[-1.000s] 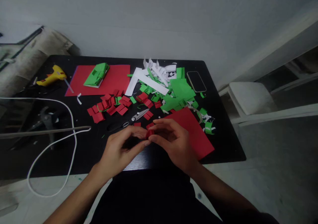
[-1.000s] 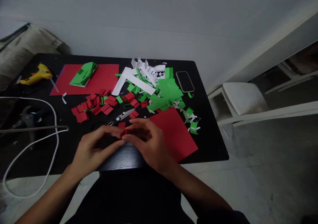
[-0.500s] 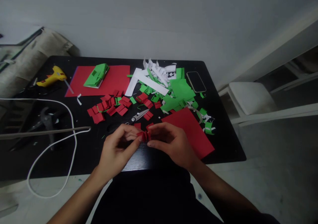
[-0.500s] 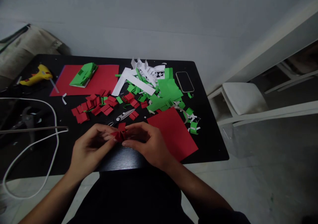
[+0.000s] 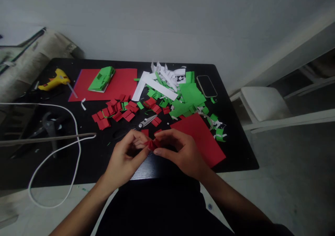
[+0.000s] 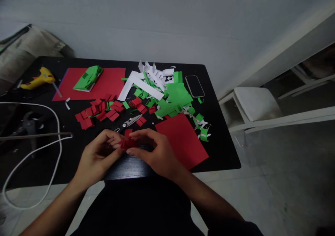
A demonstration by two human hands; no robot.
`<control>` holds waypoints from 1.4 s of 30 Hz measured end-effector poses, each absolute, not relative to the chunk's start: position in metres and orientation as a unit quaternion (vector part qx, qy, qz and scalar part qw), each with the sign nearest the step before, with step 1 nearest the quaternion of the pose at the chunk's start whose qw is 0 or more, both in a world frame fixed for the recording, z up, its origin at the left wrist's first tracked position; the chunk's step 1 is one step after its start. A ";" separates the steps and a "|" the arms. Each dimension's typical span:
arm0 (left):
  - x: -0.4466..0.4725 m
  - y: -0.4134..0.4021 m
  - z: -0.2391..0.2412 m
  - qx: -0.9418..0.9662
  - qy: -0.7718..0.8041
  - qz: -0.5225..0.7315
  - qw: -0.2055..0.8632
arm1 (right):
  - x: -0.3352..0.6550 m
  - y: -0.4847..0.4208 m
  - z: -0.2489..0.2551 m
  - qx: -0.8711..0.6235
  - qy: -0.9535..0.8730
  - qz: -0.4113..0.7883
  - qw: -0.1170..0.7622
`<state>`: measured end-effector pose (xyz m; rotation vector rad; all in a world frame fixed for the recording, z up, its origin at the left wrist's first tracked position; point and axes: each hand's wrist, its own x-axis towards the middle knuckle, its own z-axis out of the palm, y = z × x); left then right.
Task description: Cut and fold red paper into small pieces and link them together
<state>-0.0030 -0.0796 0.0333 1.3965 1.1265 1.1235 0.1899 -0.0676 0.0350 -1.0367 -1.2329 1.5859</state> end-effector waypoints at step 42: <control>-0.005 -0.076 0.040 0.595 0.507 0.432 0.450 | 0.187 -0.065 0.040 -0.474 -0.479 0.612 0.415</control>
